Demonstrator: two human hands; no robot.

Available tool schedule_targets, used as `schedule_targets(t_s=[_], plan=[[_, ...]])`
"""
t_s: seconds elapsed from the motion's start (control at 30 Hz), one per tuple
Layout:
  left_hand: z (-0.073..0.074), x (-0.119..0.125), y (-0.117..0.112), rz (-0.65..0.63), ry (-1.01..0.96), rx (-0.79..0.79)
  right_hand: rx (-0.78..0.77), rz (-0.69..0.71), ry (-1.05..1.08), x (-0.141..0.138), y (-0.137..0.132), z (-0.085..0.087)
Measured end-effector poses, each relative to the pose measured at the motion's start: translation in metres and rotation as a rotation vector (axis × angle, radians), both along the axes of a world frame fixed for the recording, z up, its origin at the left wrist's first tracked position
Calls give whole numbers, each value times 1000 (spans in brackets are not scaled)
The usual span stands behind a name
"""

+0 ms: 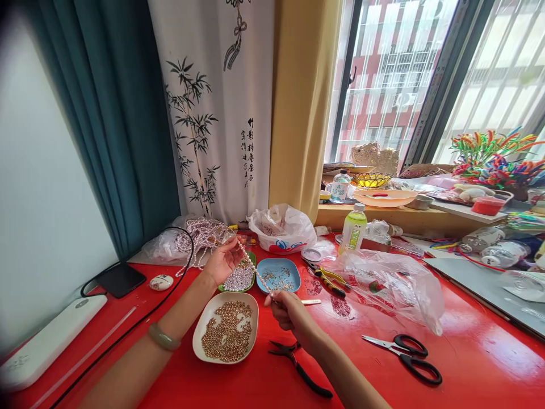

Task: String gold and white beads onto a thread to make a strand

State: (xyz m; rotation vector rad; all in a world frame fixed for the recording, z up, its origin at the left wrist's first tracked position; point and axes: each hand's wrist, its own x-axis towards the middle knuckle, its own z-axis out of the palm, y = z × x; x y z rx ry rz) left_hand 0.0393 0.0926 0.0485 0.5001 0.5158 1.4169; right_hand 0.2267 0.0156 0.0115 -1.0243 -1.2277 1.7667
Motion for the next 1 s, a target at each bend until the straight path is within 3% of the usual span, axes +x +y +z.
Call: schedule_targets(t_s=[0.47,1.0], plan=[[3,1,-3,-9,-10,-56,54,-2,39,-1,1,-3],[4,0,-3,1,53,2,51,13,45,-1,-4,2]])
